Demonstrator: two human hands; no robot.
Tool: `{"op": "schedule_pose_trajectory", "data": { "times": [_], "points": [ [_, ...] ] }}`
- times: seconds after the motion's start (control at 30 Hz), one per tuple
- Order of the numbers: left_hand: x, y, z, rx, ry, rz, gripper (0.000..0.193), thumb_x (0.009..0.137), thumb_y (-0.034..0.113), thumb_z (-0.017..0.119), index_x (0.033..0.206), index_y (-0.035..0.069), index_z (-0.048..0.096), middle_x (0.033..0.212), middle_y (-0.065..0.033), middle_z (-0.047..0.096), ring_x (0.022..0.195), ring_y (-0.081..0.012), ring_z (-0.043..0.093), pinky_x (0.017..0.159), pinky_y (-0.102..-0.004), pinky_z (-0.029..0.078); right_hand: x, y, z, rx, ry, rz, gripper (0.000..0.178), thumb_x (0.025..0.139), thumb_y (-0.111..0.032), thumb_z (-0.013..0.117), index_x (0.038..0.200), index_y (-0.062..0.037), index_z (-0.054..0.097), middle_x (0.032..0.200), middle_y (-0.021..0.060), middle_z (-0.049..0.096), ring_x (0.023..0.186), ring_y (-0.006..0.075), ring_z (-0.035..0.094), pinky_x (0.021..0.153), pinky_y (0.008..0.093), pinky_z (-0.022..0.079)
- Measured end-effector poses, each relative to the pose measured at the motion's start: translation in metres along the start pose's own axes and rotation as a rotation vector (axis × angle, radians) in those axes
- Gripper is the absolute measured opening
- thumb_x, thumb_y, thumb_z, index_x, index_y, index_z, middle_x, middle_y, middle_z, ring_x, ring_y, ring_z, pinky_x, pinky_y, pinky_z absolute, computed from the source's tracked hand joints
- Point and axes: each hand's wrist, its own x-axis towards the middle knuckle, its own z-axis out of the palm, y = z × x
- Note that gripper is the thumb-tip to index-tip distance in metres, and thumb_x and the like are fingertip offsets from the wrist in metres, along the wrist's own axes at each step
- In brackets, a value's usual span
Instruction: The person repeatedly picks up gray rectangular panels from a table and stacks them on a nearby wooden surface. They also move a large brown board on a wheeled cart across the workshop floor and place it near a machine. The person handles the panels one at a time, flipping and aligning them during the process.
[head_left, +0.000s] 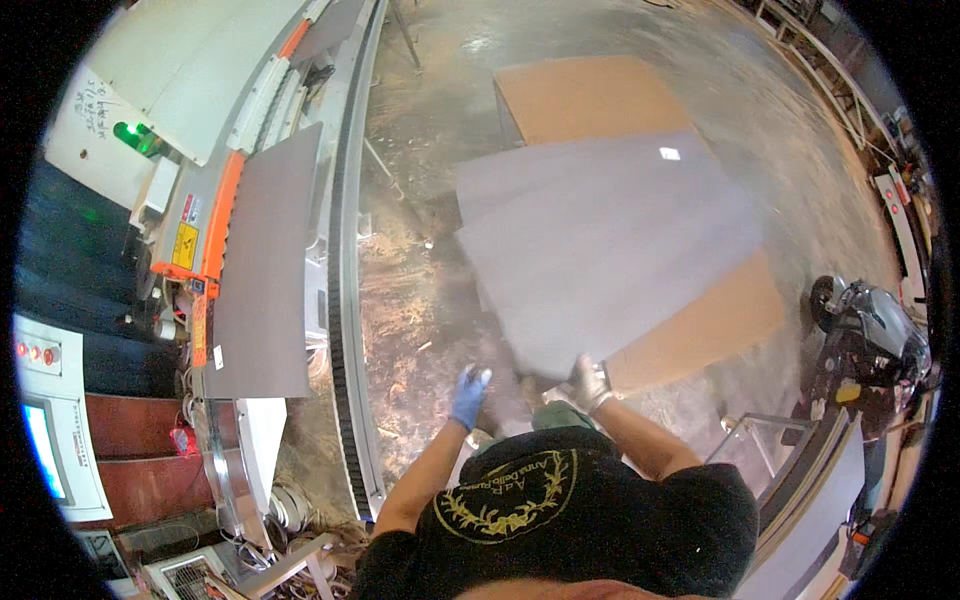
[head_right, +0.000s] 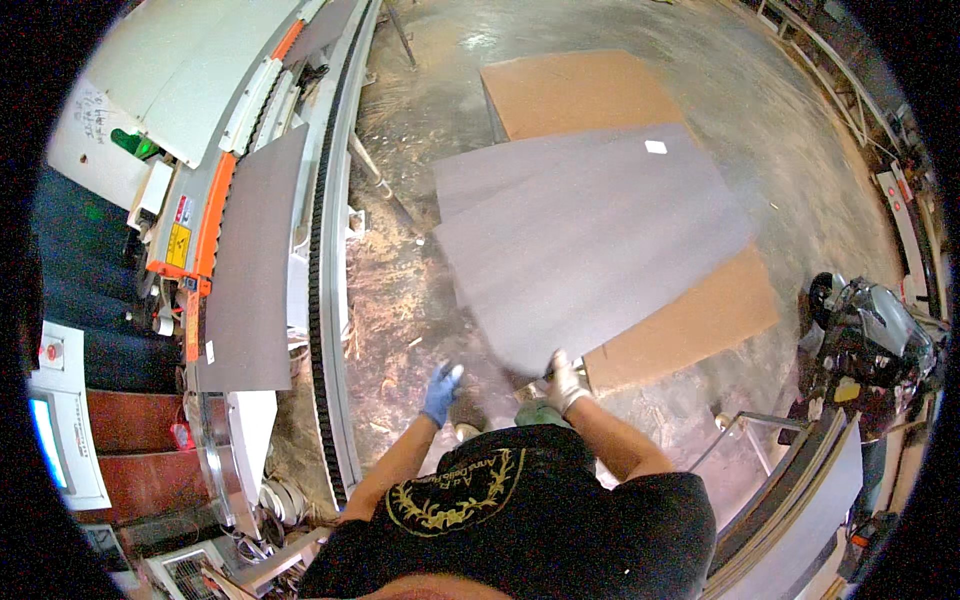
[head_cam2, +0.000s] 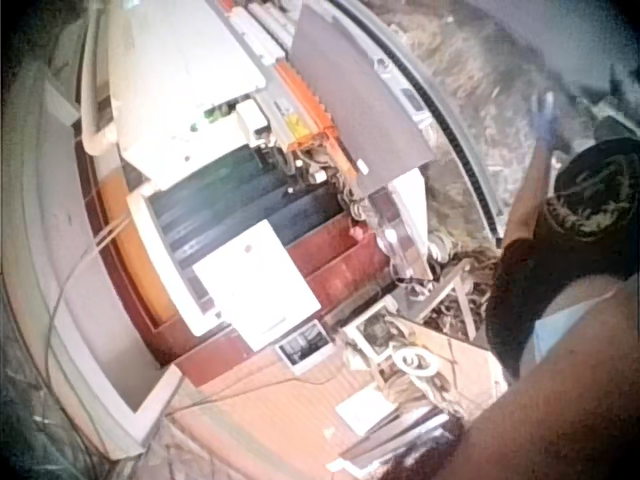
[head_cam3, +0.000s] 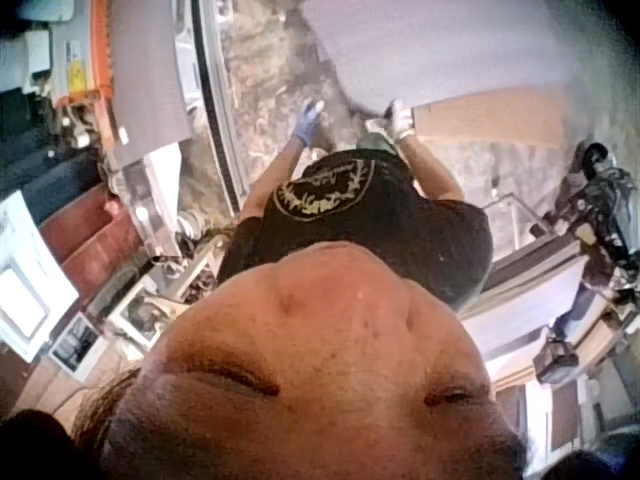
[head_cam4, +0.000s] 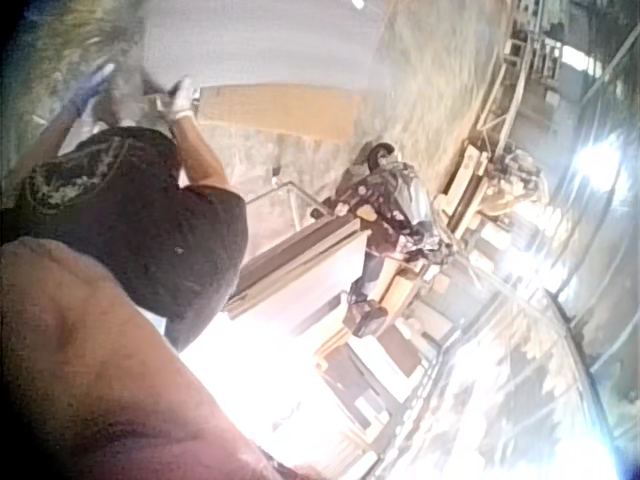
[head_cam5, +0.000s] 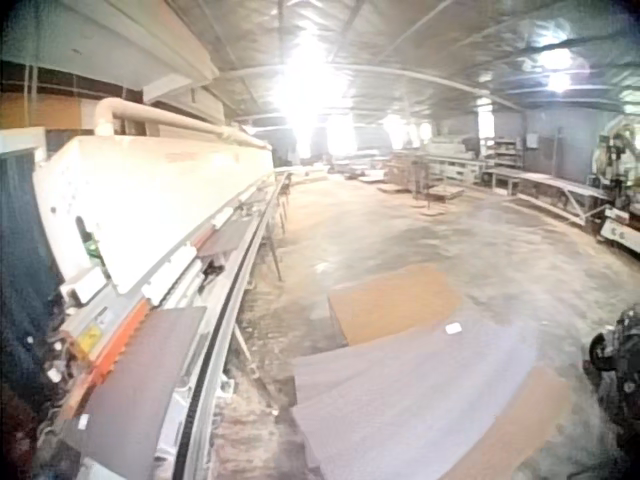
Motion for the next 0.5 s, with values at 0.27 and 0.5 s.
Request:
{"op": "schedule_pose_trajectory", "data": {
  "times": [0.27,0.5],
  "points": [
    [-0.029,0.035,-0.022,0.23,0.493,0.062,0.049,0.079,0.043,0.062,0.103,0.0,0.061,0.089,-0.0117,0.063,0.079,-0.0204,0.058,0.073,-0.0311,0.047,-0.055,-0.059,-0.032,-0.142,-0.238,-0.348,0.085,0.069,-0.062,0.054,0.129,-0.0038,0.036,0.127,0.017,0.043,0.119,0.0318,0.037,0.1,0.0487,0.029],
    [-0.115,0.131,-0.077,0.118,0.422,0.221,0.047,0.08,0.034,0.064,0.11,-0.001,0.056,0.097,-0.0113,0.062,0.083,-0.0197,0.058,0.078,-0.0278,0.046,-0.083,-0.142,-0.058,-0.221,-0.244,-0.625,0.064,0.084,-0.05,0.045,0.132,-0.0075,0.036,0.133,0.0109,0.039,0.119,0.031,0.038,0.1,0.0474,0.031]
  ]
}}
